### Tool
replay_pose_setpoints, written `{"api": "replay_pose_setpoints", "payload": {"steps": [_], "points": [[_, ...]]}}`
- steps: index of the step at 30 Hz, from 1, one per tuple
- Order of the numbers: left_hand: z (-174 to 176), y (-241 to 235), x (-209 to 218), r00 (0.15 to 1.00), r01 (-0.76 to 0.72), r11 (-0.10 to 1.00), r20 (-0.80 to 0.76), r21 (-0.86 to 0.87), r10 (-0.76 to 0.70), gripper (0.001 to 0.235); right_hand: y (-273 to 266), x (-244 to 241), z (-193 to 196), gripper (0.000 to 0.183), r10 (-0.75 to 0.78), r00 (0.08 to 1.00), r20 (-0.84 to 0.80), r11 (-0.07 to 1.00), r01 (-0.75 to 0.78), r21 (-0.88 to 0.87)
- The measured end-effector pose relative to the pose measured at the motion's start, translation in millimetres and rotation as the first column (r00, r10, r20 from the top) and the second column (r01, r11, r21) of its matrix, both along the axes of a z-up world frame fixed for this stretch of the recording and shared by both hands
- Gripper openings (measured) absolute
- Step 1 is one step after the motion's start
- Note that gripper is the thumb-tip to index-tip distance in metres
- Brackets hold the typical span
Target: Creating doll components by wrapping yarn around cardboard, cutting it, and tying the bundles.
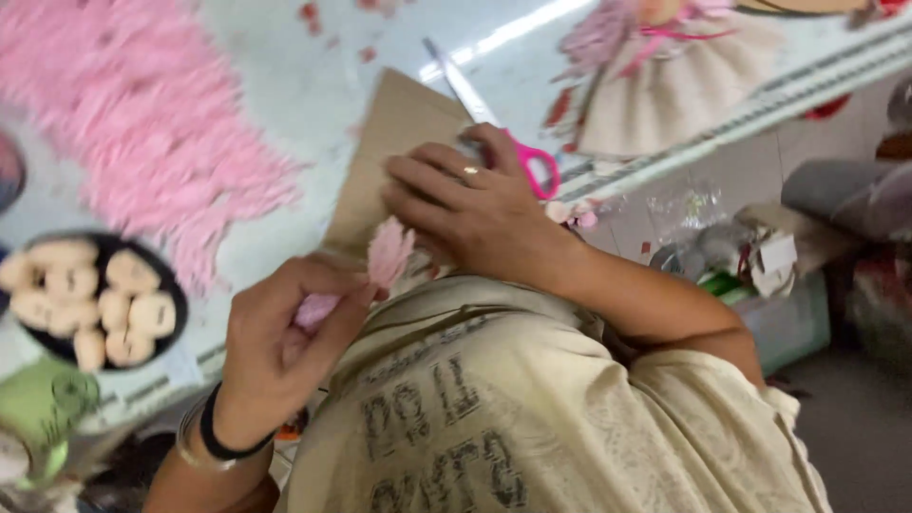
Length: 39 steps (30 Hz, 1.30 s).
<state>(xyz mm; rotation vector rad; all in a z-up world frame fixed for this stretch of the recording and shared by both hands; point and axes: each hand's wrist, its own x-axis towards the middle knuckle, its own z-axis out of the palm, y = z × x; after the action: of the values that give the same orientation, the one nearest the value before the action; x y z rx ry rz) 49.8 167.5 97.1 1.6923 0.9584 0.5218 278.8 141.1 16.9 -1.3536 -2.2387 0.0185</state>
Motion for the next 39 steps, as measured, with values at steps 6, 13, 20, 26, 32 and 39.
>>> {"api": "replay_pose_setpoints", "payload": {"steps": [6, 13, 20, 26, 32, 39], "points": [[9, 15, 32, 0.982, 0.186, 0.981, -0.027, 0.058, -0.185, 0.006, 23, 19, 7, 0.048, -0.232, 0.952, 0.198, 0.970, 0.242, -0.027], [4, 31, 62, 0.971, 0.213, 0.972, -0.131, 0.098, -0.200, 0.008, 16, 54, 30, 0.043, -0.047, 0.636, -0.771, 0.871, -0.351, -0.343], [3, 40, 88, 0.929, 0.369, 0.876, -0.153, 0.312, -0.336, 0.005, -5, 60, 19, 0.076, 0.041, 0.747, -0.664, 0.585, -0.556, -0.590], [-13, 38, 89, 0.944, 0.324, 0.883, -0.181, 0.340, -0.277, 0.008, -33, 68, -22, 0.056, 0.044, 0.671, -0.740, 0.892, -0.359, -0.273], [-25, 27, 86, 0.954, 0.248, 0.860, -0.265, 0.446, -0.138, 0.018, -28, 64, -7, 0.029, 0.043, 0.736, -0.676, 0.986, -0.141, -0.091], [-21, 20, 90, 0.909, 0.357, 0.831, -0.363, 0.426, -0.205, 0.026, -29, 71, -2, 0.015, 0.065, 0.845, -0.531, 0.997, -0.079, -0.005]]}}
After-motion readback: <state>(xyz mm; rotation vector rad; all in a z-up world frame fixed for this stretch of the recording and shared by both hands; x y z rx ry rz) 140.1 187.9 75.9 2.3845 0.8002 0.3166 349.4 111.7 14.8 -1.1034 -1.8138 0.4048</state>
